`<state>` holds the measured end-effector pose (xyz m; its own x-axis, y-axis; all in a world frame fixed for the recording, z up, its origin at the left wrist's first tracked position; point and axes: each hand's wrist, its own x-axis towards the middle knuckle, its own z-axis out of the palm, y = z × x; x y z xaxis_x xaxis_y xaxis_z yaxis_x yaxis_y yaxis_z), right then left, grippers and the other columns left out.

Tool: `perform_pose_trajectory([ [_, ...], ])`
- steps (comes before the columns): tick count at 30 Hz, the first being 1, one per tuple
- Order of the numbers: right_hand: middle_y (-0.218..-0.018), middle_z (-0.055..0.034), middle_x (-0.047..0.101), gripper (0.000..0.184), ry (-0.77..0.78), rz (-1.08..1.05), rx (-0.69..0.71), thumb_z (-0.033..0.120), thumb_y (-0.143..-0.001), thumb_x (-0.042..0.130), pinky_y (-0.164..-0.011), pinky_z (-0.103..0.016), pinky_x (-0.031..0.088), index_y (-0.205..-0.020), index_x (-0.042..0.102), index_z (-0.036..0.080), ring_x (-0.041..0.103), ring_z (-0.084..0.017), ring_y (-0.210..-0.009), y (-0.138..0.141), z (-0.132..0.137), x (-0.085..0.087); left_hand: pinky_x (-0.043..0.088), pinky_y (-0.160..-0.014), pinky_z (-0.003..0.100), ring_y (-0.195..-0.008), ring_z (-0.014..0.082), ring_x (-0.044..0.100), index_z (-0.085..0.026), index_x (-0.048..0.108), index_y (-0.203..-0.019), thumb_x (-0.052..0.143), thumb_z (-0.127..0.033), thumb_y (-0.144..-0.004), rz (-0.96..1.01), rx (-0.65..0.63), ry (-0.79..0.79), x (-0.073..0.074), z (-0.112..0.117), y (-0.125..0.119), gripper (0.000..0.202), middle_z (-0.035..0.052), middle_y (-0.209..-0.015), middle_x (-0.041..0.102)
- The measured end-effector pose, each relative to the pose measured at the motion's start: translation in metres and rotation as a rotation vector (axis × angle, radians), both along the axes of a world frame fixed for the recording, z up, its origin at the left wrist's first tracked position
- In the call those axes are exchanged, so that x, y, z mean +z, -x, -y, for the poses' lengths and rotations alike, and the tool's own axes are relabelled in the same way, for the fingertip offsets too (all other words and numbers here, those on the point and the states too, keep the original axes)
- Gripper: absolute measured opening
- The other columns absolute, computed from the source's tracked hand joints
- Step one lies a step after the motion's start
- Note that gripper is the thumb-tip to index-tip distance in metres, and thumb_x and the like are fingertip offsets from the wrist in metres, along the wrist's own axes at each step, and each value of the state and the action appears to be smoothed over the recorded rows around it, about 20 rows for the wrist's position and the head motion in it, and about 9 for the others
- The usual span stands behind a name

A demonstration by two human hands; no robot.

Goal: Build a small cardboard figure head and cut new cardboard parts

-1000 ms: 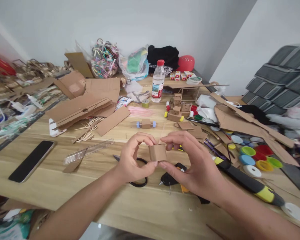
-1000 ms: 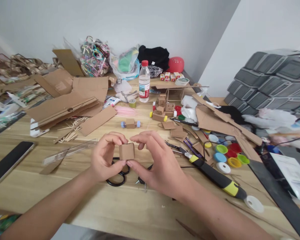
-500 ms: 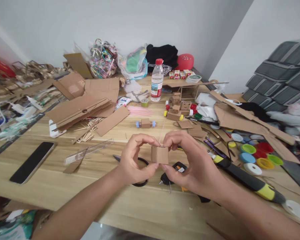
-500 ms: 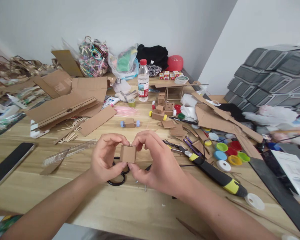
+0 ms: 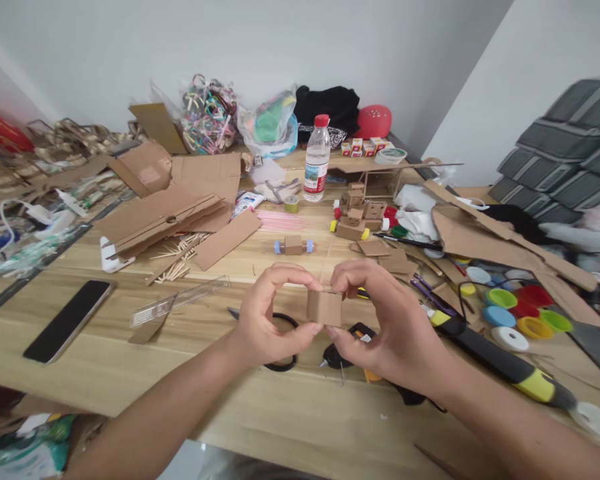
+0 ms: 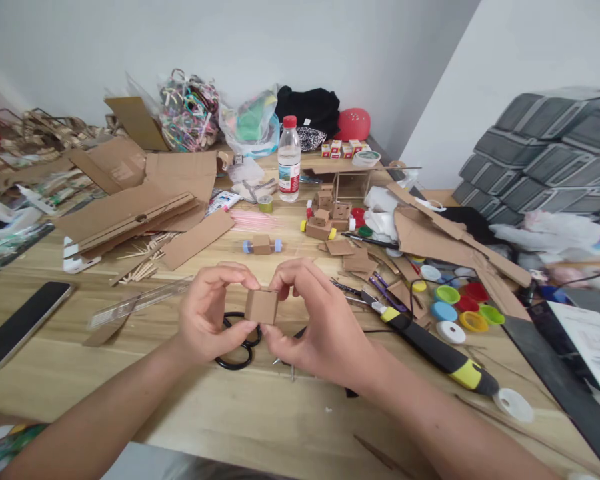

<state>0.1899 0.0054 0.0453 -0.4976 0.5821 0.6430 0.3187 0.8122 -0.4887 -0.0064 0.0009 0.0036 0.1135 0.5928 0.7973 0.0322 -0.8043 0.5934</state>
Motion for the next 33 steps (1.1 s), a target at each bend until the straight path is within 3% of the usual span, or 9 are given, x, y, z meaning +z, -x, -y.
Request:
perform_pose_trajectory([
  [9, -0.097, -0.0038, 0.067, 0.030, 0.030, 0.008, -0.035, 0.021, -0.090, 0.069, -0.071, -0.034, 0.058, -0.113, 0.051, 0.026, 0.066, -0.020, -0.082, -0.001, -0.002, -0.003, 0.058, -0.087, 0.035, -0.097, 0.0194, 0.071, -0.025, 0.061, -0.119, 0.078, -0.033, -0.087, 0.089, 0.022, 0.073, -0.009, -0.006, -0.002, 0.037, 0.0054, -0.104, 0.072],
  [12, -0.098, -0.0045, 0.069, 0.032, 0.054, 0.016, -0.051, 0.025, -0.092, 0.071, -0.070, -0.035, 0.059, -0.118, 0.052, 0.025, 0.068, -0.020, -0.081, -0.001, -0.002, -0.003, 0.059, -0.084, 0.034, -0.095, 0.0184, 0.071, -0.025, 0.060, -0.117, 0.079, -0.041, -0.087, 0.114, 0.025, 0.162, -0.011, -0.010, -0.002, 0.038, 0.0055, -0.103, 0.072],
  [17, -0.090, -0.0032, 0.068, 0.020, 0.085, -0.021, -0.075, 0.025, -0.093, 0.067, -0.067, -0.034, 0.058, -0.109, 0.054, 0.025, 0.068, -0.020, -0.078, 0.001, -0.002, -0.004, 0.059, -0.083, 0.033, -0.095, 0.0186, 0.072, -0.026, 0.059, -0.114, 0.081, -0.050, -0.084, 0.125, 0.002, 0.277, -0.013, -0.010, -0.003, 0.044, 0.0050, -0.102, 0.073],
  [33, -0.087, -0.0022, 0.067, 0.020, 0.112, -0.040, -0.079, 0.024, -0.091, 0.066, -0.065, -0.034, 0.057, -0.104, 0.053, 0.026, 0.066, -0.019, -0.075, 0.000, -0.003, -0.003, 0.058, -0.089, 0.036, -0.098, 0.0205, 0.072, -0.024, 0.061, -0.120, 0.082, -0.045, -0.085, 0.033, 0.028, 0.181, -0.012, -0.013, 0.004, 0.046, 0.0067, -0.106, 0.074],
])
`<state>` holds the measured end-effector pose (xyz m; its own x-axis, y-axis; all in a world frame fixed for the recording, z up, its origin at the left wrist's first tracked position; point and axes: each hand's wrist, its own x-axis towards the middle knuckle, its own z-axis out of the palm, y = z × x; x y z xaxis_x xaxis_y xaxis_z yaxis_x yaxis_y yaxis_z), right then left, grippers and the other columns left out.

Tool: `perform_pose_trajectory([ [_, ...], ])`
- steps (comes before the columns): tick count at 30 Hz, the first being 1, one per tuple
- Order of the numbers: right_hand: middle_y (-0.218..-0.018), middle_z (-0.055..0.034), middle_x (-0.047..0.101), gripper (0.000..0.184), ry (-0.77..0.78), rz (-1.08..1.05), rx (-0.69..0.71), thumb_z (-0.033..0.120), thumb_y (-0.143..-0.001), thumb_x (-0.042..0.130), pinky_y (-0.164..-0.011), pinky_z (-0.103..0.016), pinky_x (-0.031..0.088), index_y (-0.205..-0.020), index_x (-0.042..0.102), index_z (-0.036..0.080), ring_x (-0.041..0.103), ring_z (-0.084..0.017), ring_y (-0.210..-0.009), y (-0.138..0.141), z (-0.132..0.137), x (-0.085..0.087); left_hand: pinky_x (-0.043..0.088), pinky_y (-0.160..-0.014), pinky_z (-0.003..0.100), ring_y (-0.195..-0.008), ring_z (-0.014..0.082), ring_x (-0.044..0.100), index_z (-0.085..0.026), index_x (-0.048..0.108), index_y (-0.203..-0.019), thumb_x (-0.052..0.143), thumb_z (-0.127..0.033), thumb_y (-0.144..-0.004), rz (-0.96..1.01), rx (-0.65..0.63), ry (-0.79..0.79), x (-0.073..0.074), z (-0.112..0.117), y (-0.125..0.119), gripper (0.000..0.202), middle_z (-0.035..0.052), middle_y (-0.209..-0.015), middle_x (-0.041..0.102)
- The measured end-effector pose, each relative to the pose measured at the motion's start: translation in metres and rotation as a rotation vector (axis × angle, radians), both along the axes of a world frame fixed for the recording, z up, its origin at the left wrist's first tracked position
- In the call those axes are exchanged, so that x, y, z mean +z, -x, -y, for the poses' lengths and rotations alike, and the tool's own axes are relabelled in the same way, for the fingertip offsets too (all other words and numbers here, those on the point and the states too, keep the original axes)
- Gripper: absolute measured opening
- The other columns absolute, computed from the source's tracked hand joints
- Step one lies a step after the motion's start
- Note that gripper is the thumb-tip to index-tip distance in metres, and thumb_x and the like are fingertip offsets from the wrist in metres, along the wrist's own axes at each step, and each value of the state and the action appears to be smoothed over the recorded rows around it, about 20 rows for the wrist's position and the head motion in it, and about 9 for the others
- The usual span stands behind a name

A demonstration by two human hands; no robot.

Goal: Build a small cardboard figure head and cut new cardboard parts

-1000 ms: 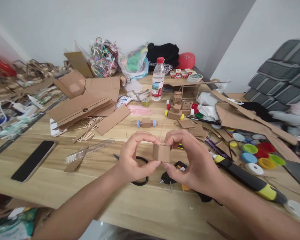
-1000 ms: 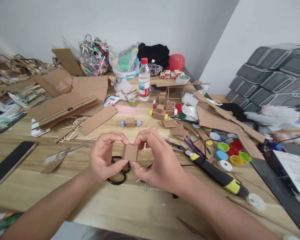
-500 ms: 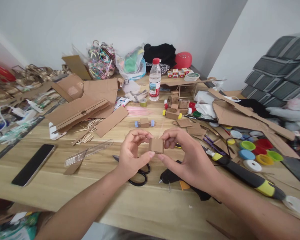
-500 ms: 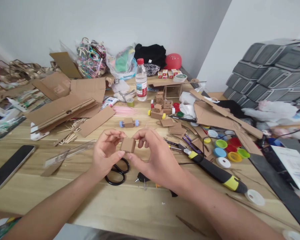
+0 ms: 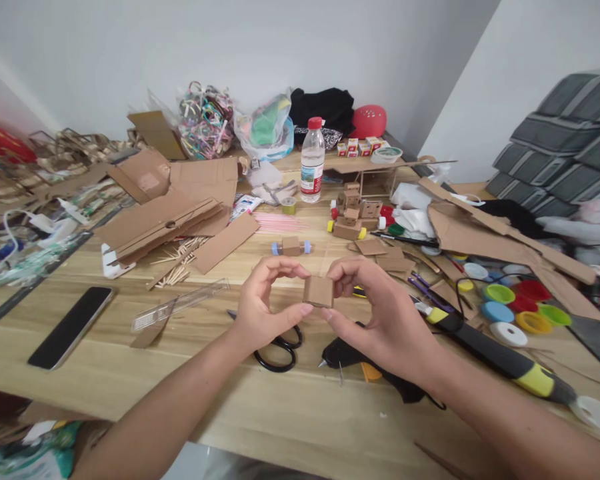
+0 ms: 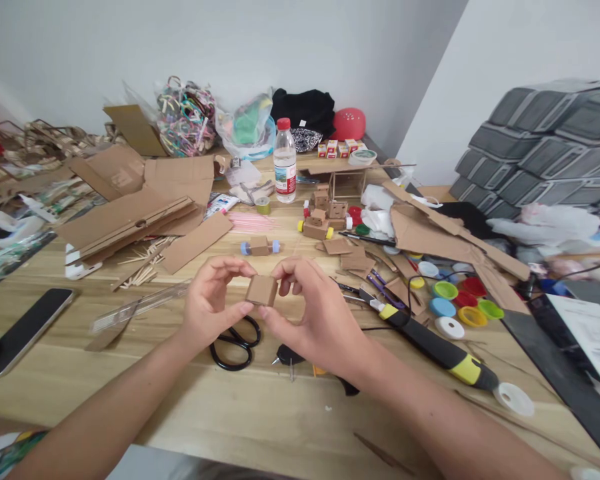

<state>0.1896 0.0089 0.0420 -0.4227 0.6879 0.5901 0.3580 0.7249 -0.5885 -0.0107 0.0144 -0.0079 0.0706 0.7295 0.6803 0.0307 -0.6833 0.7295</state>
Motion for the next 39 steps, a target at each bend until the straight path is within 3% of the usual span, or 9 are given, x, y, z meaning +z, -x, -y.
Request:
perform_pose_trajectory([
  [10, -0.085, -0.0015, 0.064, 0.019, -0.045, 0.010, 0.026, 0.021, -0.090, 0.066, -0.066, -0.033, 0.056, -0.102, 0.052, 0.026, 0.064, -0.019, -0.075, 0.000, -0.001, 0.002, 0.055, -0.090, 0.032, -0.097, 0.0178, 0.069, -0.027, 0.062, -0.123, 0.081, -0.039, -0.086, 0.034, -0.062, -0.018, -0.001, 0.000, -0.001, 0.043, 0.0034, -0.103, 0.072],
  [19, -0.086, -0.0012, 0.064, 0.018, -0.031, -0.007, 0.037, 0.022, -0.090, 0.066, -0.069, -0.031, 0.056, -0.102, 0.053, 0.026, 0.065, -0.018, -0.077, 0.001, 0.000, -0.001, 0.055, -0.091, 0.035, -0.096, 0.0194, 0.070, -0.024, 0.064, -0.117, 0.083, -0.035, -0.082, 0.029, -0.005, -0.009, 0.002, 0.003, -0.002, 0.041, 0.0043, -0.102, 0.072],
  [21, -0.088, -0.0020, 0.066, 0.018, 0.001, -0.015, 0.035, 0.027, -0.092, 0.069, -0.070, -0.032, 0.056, -0.104, 0.056, 0.025, 0.065, -0.019, -0.078, -0.001, -0.002, -0.001, 0.054, -0.091, 0.034, -0.094, 0.0193, 0.070, -0.024, 0.067, -0.112, 0.086, -0.034, -0.076, 0.118, -0.036, 0.098, 0.005, 0.002, -0.003, 0.042, 0.0036, -0.099, 0.073],
  [24, -0.089, -0.0036, 0.069, 0.028, 0.084, -0.048, -0.014, 0.045, -0.093, 0.070, -0.070, -0.033, 0.055, -0.110, 0.060, 0.025, 0.066, -0.020, -0.078, -0.006, -0.007, 0.002, 0.053, -0.088, 0.031, -0.091, 0.0182, 0.069, -0.023, 0.070, -0.101, 0.093, -0.030, -0.065, 0.371, -0.111, 0.430, 0.011, 0.001, -0.004, 0.043, 0.0017, -0.094, 0.074],
  [28, -0.068, -0.0004, 0.061, 0.037, 0.147, -0.068, -0.142, 0.054, -0.102, 0.055, -0.059, -0.030, 0.047, -0.077, 0.056, 0.026, 0.058, -0.016, -0.062, -0.012, -0.014, 0.008, 0.054, -0.085, 0.033, -0.088, 0.0202, 0.070, -0.021, 0.072, -0.091, 0.086, -0.029, -0.067, 0.683, -0.237, 0.950, 0.016, 0.001, -0.007, 0.029, 0.0037, -0.092, 0.076],
  [30, -0.058, 0.0010, 0.055, 0.047, 0.156, -0.012, -0.154, 0.051, -0.104, 0.048, -0.054, -0.029, 0.042, -0.065, 0.049, 0.025, 0.053, -0.015, -0.055, -0.013, -0.016, 0.009, 0.055, -0.086, 0.035, -0.088, 0.0222, 0.071, -0.020, 0.072, -0.088, 0.080, -0.027, -0.073, 0.756, -0.295, 1.106, 0.016, 0.002, -0.010, 0.018, 0.0064, -0.092, 0.078],
  [33, -0.057, 0.0003, 0.057, 0.043, 0.170, 0.036, -0.139, 0.043, -0.103, 0.047, -0.053, -0.029, 0.039, -0.064, 0.052, 0.025, 0.053, -0.015, -0.054, -0.010, -0.019, 0.006, 0.055, -0.087, 0.036, -0.086, 0.0225, 0.072, -0.017, 0.073, -0.087, 0.077, -0.024, -0.077, 0.809, -0.354, 1.191, 0.017, 0.005, -0.014, 0.012, 0.0081, -0.087, 0.078],
  [36, -0.063, -0.0007, 0.063, 0.029, 0.229, -0.004, -0.150, 0.041, -0.095, 0.057, -0.057, -0.029, 0.041, -0.071, 0.060, 0.024, 0.056, -0.015, -0.057, -0.005, -0.020, 0.003, 0.055, -0.083, 0.034, -0.081, 0.0206, 0.072, -0.016, 0.073, -0.085, 0.079, -0.022, -0.075, 0.824, -0.343, 1.211, 0.017, 0.005, -0.016, 0.014, 0.0072, -0.081, 0.077],
  [39, -0.060, 0.0008, 0.060, 0.033, 0.538, -0.082, -0.010, 0.053, -0.088, 0.064, -0.051, -0.028, 0.037, -0.075, 0.064, 0.023, 0.052, -0.014, -0.054, 0.000, -0.018, 0.001, 0.053, -0.080, 0.030, -0.082, 0.0184, 0.071, -0.018, 0.072, -0.085, 0.084, -0.019, -0.070, 0.796, -0.268, 1.121, 0.017, 0.004, -0.016, 0.020, 0.0039, -0.085, 0.077],
])
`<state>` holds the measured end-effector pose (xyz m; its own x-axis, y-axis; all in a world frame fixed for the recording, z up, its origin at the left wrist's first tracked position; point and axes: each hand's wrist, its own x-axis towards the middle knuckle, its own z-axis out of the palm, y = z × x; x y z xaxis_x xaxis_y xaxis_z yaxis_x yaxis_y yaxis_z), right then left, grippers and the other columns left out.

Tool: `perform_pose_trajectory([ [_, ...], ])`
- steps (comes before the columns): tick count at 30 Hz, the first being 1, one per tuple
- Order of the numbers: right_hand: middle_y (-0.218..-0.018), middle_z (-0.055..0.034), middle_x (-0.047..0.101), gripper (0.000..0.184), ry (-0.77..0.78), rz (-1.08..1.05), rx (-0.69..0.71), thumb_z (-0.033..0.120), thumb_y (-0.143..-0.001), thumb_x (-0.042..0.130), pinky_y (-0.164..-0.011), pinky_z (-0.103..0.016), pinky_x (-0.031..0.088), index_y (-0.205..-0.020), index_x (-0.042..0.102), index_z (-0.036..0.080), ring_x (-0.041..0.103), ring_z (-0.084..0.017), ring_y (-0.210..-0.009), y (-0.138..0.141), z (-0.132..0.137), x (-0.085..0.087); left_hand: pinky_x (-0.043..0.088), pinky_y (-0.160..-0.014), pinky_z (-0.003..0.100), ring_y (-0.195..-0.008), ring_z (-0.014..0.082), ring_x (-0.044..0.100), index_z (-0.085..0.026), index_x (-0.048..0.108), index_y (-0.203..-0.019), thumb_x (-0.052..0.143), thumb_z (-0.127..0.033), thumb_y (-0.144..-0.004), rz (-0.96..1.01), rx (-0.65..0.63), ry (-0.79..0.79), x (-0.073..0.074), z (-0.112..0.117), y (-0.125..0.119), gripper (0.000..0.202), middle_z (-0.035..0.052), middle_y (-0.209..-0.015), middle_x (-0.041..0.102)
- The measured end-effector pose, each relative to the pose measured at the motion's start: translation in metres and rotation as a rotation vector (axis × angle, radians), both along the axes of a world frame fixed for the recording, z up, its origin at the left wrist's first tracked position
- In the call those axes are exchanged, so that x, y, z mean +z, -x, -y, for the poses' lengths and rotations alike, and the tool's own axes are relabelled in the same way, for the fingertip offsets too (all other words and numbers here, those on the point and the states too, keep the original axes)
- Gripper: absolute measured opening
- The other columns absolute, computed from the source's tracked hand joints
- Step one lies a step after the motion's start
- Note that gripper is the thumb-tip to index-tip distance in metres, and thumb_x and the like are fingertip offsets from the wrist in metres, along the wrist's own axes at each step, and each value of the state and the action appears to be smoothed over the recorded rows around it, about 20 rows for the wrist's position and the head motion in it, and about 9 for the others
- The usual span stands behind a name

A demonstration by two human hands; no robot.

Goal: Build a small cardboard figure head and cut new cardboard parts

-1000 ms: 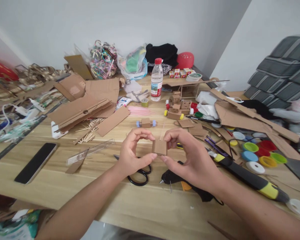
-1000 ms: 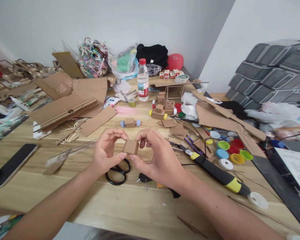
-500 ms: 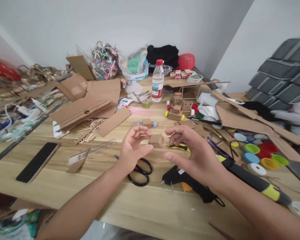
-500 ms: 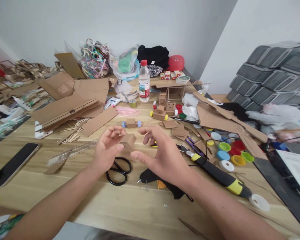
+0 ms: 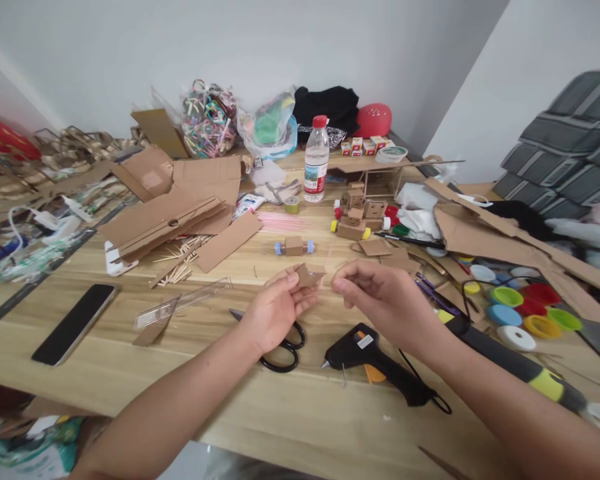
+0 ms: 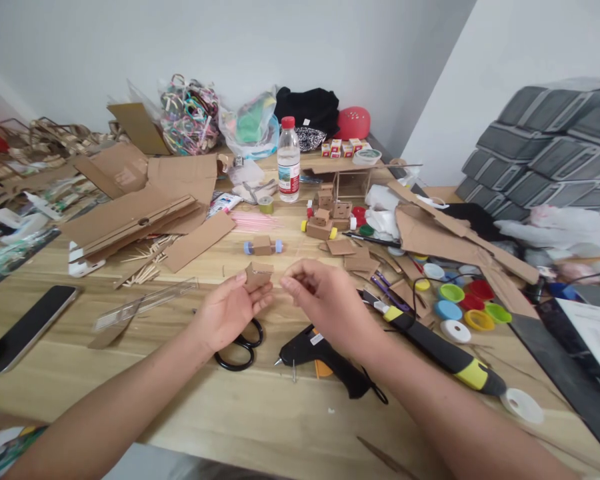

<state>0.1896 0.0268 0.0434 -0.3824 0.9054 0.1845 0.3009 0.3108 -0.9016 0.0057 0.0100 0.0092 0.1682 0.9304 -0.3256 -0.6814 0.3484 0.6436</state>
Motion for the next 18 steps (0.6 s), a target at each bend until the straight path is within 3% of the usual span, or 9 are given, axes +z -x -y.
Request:
perform_pose_trajectory([
  [4, -0.060, 0.0039, 0.057, 0.054, 0.545, -0.285, 0.247, 0.074, -0.074, 0.074, -0.042, -0.024, 0.022, -0.074, 0.060, 0.022, 0.040, -0.008, -0.044, 0.012, 0.010, -0.003, 0.050, -0.083, 0.028, -0.082, 0.0157, 0.069, -0.021, 0.070, -0.090, 0.091, -0.015, -0.061, -0.125, 0.115, -0.186, -0.003, -0.001, -0.001, 0.035, -0.0011, -0.087, 0.075],
  [6, -0.059, 0.0063, 0.055, 0.057, 0.676, -0.413, 0.306, 0.074, -0.068, 0.080, -0.040, -0.024, 0.017, -0.076, 0.059, 0.022, 0.033, -0.005, -0.041, 0.019, 0.017, -0.005, 0.049, -0.081, 0.027, -0.082, 0.0152, 0.068, -0.021, 0.070, -0.089, 0.092, -0.012, -0.056, -0.161, 0.162, -0.235, -0.004, -0.002, -0.002, 0.041, -0.0019, -0.085, 0.074],
  [8, -0.053, 0.0087, 0.047, 0.056, 0.692, -0.483, 0.341, 0.073, -0.070, 0.081, -0.040, -0.025, 0.014, -0.071, 0.056, 0.022, 0.027, -0.005, -0.040, 0.022, 0.022, -0.005, 0.049, -0.079, 0.025, -0.081, 0.0145, 0.068, -0.021, 0.070, -0.087, 0.091, -0.009, -0.055, -0.172, 0.217, -0.238, -0.004, -0.004, -0.002, 0.040, -0.0020, -0.083, 0.073],
  [11, -0.049, 0.0090, 0.034, 0.060, 0.534, -0.527, 0.280, 0.071, -0.079, 0.076, -0.041, -0.027, 0.014, -0.058, 0.046, 0.024, 0.023, -0.007, -0.042, 0.017, 0.019, 0.003, 0.049, -0.076, 0.023, -0.075, 0.0127, 0.067, -0.020, 0.068, -0.082, 0.084, -0.007, -0.063, -0.144, 0.324, -0.122, 0.003, -0.012, 0.002, 0.029, -0.0018, -0.079, 0.073],
  [14, -0.050, 0.0073, 0.026, 0.063, 0.236, -0.512, 0.108, 0.067, -0.081, 0.076, -0.042, -0.031, 0.014, -0.052, 0.039, 0.025, 0.019, -0.010, -0.044, -0.006, 0.001, 0.021, 0.050, -0.072, 0.024, -0.068, 0.0123, 0.066, -0.019, 0.064, -0.078, 0.072, -0.012, -0.081, -0.059, 0.440, 0.078, 0.018, -0.022, 0.010, 0.012, -0.0002, -0.073, 0.069],
  [18, -0.050, 0.0063, 0.020, 0.071, -0.145, -0.330, -0.222, 0.077, -0.079, 0.071, -0.043, -0.034, 0.017, -0.049, 0.029, 0.028, 0.015, -0.012, -0.044, -0.053, -0.033, 0.041, 0.052, -0.065, 0.022, -0.059, 0.0108, 0.062, -0.018, 0.060, -0.074, 0.052, -0.018, -0.101, 0.078, 0.490, 0.224, 0.036, -0.028, 0.018, 0.027, 0.0009, -0.067, 0.063],
])
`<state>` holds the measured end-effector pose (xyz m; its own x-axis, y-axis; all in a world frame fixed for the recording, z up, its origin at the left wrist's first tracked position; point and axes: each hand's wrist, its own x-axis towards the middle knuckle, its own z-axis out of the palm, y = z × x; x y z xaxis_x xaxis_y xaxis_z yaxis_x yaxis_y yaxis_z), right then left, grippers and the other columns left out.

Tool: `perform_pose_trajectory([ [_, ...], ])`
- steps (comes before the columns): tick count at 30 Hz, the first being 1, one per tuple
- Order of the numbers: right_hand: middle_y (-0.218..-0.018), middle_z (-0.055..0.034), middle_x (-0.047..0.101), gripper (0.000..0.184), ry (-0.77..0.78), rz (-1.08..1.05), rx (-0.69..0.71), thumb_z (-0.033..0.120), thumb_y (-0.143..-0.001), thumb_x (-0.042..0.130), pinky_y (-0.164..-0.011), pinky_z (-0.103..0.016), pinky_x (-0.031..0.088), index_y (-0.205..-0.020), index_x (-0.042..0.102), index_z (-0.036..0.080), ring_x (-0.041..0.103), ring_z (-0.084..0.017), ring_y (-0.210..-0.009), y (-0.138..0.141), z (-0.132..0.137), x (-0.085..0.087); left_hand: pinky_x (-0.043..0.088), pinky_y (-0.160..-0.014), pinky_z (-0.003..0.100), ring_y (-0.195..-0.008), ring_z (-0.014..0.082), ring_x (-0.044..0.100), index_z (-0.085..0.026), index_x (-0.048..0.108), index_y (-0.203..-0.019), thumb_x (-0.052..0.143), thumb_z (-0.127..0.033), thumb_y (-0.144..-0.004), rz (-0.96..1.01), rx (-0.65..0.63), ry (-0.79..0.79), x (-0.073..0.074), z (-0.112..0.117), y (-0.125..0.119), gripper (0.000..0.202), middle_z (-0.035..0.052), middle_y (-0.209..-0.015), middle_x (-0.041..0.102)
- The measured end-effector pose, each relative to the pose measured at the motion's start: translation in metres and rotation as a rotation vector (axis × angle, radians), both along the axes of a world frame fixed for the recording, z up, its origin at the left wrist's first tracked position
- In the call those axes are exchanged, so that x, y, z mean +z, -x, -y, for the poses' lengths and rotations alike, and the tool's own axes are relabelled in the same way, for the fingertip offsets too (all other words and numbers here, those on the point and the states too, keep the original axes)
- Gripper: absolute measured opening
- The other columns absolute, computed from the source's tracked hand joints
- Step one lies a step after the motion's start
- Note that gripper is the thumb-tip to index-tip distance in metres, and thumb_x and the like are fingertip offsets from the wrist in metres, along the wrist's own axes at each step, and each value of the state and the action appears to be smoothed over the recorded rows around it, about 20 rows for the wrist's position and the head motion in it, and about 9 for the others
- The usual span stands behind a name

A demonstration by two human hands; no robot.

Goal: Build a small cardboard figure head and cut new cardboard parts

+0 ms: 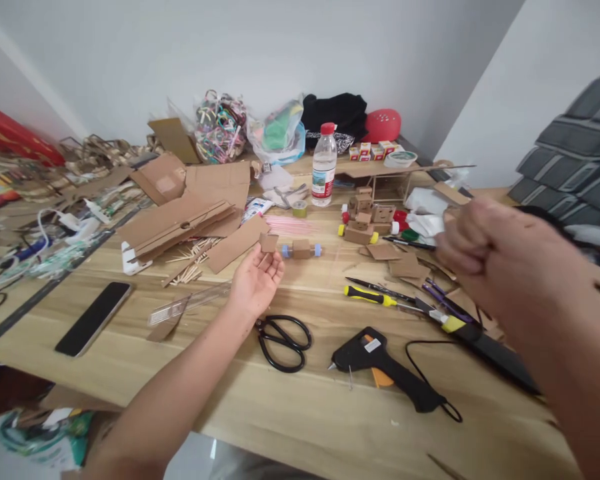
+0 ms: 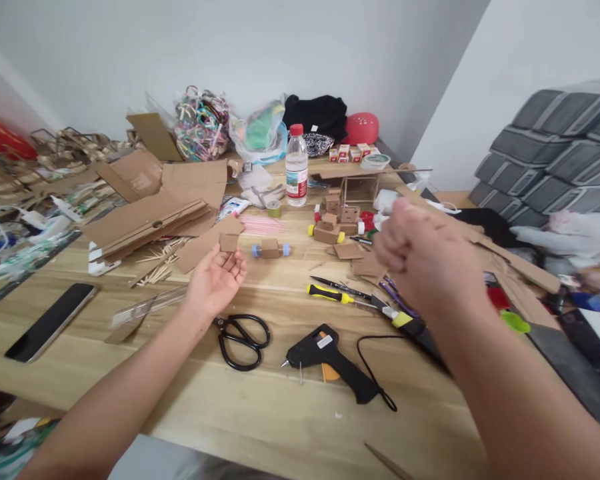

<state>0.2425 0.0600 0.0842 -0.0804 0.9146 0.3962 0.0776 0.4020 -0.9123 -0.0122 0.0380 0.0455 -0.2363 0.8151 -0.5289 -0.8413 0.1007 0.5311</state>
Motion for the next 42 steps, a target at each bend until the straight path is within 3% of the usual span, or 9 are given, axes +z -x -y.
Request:
perform_pose_trajectory([
  [8, -0.055, -0.0017, 0.057, 0.033, -0.082, 0.910, -0.282, 0.051, -0.084, 0.073, -0.053, -0.035, 0.030, -0.066, 0.056, 0.030, 0.047, -0.022, -0.051, -0.032, -0.028, -0.018, 0.054, -0.060, 0.023, -0.059, 0.0126, 0.062, -0.016, 0.063, -0.081, 0.054, -0.023, -0.101, 0.080, -0.145, -0.011, 0.000, 0.007, -0.005, 0.023, 0.0025, -0.069, 0.064],
  [13, -0.051, -0.0037, 0.051, 0.041, -0.195, 0.948, -0.349, 0.052, -0.093, 0.058, -0.052, -0.034, 0.027, -0.061, 0.047, 0.029, 0.049, -0.023, -0.052, -0.008, -0.009, -0.025, 0.054, -0.058, 0.023, -0.059, 0.0124, 0.063, -0.016, 0.064, -0.079, 0.063, -0.024, -0.095, 0.059, -0.276, -0.095, -0.007, 0.013, -0.008, 0.018, 0.0034, -0.073, 0.068],
  [16, -0.075, -0.0073, 0.069, 0.017, -0.260, 0.749, -0.121, 0.043, -0.088, 0.061, -0.058, -0.036, 0.042, -0.081, 0.059, 0.028, 0.064, -0.025, -0.066, 0.014, 0.005, -0.025, 0.054, -0.058, 0.022, -0.060, 0.0114, 0.063, -0.016, 0.066, -0.079, 0.066, -0.018, -0.090, 0.022, -0.324, -0.129, -0.013, 0.016, -0.010, 0.011, 0.0027, -0.073, 0.069],
  [21, -0.065, 0.0014, 0.068, 0.027, 0.282, 0.399, 0.329, 0.047, -0.090, 0.060, -0.048, -0.029, 0.043, -0.104, 0.061, 0.024, 0.056, -0.016, -0.045, 0.056, 0.027, -0.032, 0.053, -0.063, 0.021, -0.071, 0.0120, 0.067, -0.019, 0.070, -0.082, 0.088, -0.016, -0.066, -0.097, -0.371, -0.282, -0.028, 0.025, -0.017, 0.024, -0.0004, -0.080, 0.074],
  [24, -0.060, 0.0034, 0.063, 0.029, 0.368, 0.368, 0.361, 0.050, -0.086, 0.068, -0.045, -0.027, 0.036, -0.092, 0.061, 0.023, 0.050, -0.014, -0.045, 0.071, 0.036, -0.040, 0.054, -0.073, 0.024, -0.079, 0.0148, 0.069, -0.021, 0.072, -0.088, 0.096, -0.022, -0.058, -0.194, -0.418, -0.394, -0.035, 0.031, -0.022, 0.038, -0.0002, -0.084, 0.076],
  [29, -0.053, 0.0044, 0.049, 0.038, 0.177, 0.419, 0.347, 0.043, -0.095, 0.054, -0.050, -0.027, 0.031, -0.061, 0.049, 0.025, 0.041, -0.012, -0.049, 0.074, 0.041, -0.048, 0.052, -0.073, 0.025, -0.074, 0.0149, 0.068, -0.020, 0.070, -0.086, 0.094, -0.022, -0.060, -0.204, -0.422, -0.360, -0.037, 0.030, -0.027, 0.035, 0.0002, -0.080, 0.074],
  [33, -0.049, 0.0050, 0.038, 0.045, -0.011, 0.509, 0.143, 0.042, -0.094, 0.053, -0.050, -0.029, 0.025, -0.055, 0.036, 0.026, 0.034, -0.013, -0.048, 0.053, 0.027, -0.043, 0.053, -0.071, 0.026, -0.072, 0.0152, 0.066, -0.017, 0.068, -0.079, 0.076, -0.020, -0.079, -0.084, -0.299, -0.173, -0.026, 0.020, -0.023, 0.009, 0.0029, -0.077, 0.071],
  [38, -0.044, 0.0050, 0.036, 0.041, -0.003, 0.433, -0.253, 0.040, -0.092, 0.061, -0.045, -0.032, 0.021, -0.054, 0.053, 0.027, 0.027, -0.013, -0.041, -0.002, -0.012, -0.027, 0.054, -0.065, 0.024, -0.063, 0.0126, 0.063, -0.017, 0.063, -0.073, 0.052, -0.021, -0.097, 0.033, -0.125, -0.086, -0.006, 0.011, -0.011, 0.027, 0.0034, -0.072, 0.065],
  [42, -0.042, 0.0055, 0.039, 0.038, -0.049, 0.395, -0.386, 0.039, -0.092, 0.067, -0.046, -0.032, 0.023, -0.058, 0.054, 0.028, 0.029, -0.013, -0.039, -0.044, -0.036, -0.028, 0.055, -0.063, 0.023, -0.062, 0.0127, 0.062, -0.017, 0.065, -0.077, 0.057, -0.023, -0.096, 0.058, -0.154, -0.108, -0.004, 0.010, -0.006, 0.022, 0.0031, -0.072, 0.064],
])
